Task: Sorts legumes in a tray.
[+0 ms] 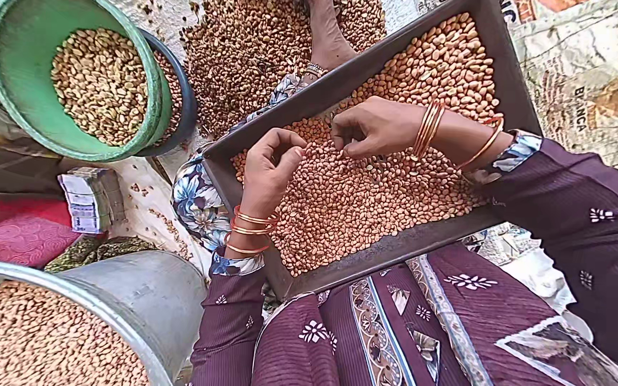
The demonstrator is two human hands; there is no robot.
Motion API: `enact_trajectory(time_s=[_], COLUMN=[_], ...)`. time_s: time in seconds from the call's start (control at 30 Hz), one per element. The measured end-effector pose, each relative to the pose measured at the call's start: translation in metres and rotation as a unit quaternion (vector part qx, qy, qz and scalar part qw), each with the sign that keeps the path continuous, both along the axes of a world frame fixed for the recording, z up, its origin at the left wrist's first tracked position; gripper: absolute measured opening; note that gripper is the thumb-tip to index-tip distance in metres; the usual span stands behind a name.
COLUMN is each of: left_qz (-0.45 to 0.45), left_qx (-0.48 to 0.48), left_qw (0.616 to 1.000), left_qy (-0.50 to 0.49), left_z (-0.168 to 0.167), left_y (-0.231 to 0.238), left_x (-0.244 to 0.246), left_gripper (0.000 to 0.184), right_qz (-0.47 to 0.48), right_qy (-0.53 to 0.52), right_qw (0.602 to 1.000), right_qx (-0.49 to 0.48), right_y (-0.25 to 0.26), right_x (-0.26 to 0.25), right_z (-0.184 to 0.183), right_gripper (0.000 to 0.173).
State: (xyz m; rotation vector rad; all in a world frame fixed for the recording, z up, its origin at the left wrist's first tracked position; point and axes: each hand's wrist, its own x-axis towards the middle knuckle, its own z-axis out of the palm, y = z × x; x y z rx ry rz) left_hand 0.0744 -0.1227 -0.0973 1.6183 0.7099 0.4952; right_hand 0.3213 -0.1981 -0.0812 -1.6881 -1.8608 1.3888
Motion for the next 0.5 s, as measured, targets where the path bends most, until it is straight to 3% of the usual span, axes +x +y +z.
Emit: enact_trajectory(time_s=[0.07, 0.13, 0.3, 0.37, 0.43, 0.5], left_qz=[0.016, -0.008, -0.042, -0.046, -0.071, -0.129], left_qx=[-0.154, -0.232, -0.355, -0.284, -0.062, 0.159], left_qw=[0.984, 0.966, 0.928, 0.956, 0.994, 0.966], left_qy=[-0.084, -0.117, -0.103, -0.056, 0.061, 0.158], left_z=[0.006, 0.008, 0.001, 0.006, 0.008, 0.006], left_y=[-0.005, -0.013, -0.024, -0.027, -0.026, -0.026], left_x=[-0.009, -0.020, -0.024, -0.027, -0.034, -0.042], left_gripper=[0.024, 0.036, 0.025, 0.021, 0.013, 0.016], right_qz=[-0.070, -0.089, 0.035, 0.058, 0.058, 0.055], right_qy=[0.097, 0.137, -0.016, -0.036, -0.055, -0.075], right_qw=[0.991, 0.983, 0.999, 0.995, 0.992, 0.989], right_qx=[-0.057, -0.090, 0.032, 0.079, 0.103, 0.112], right_y=[-0.004, -0.008, -0.031, -0.040, -0.045, -0.046], right_x=[0.004, 0.006, -0.006, -0.017, -0.028, -0.035], right_z=[0.013, 0.020, 0.001, -0.010, -0.015, -0.015], right_gripper=[0.007, 0.012, 0.008, 0.011, 0.013, 0.012])
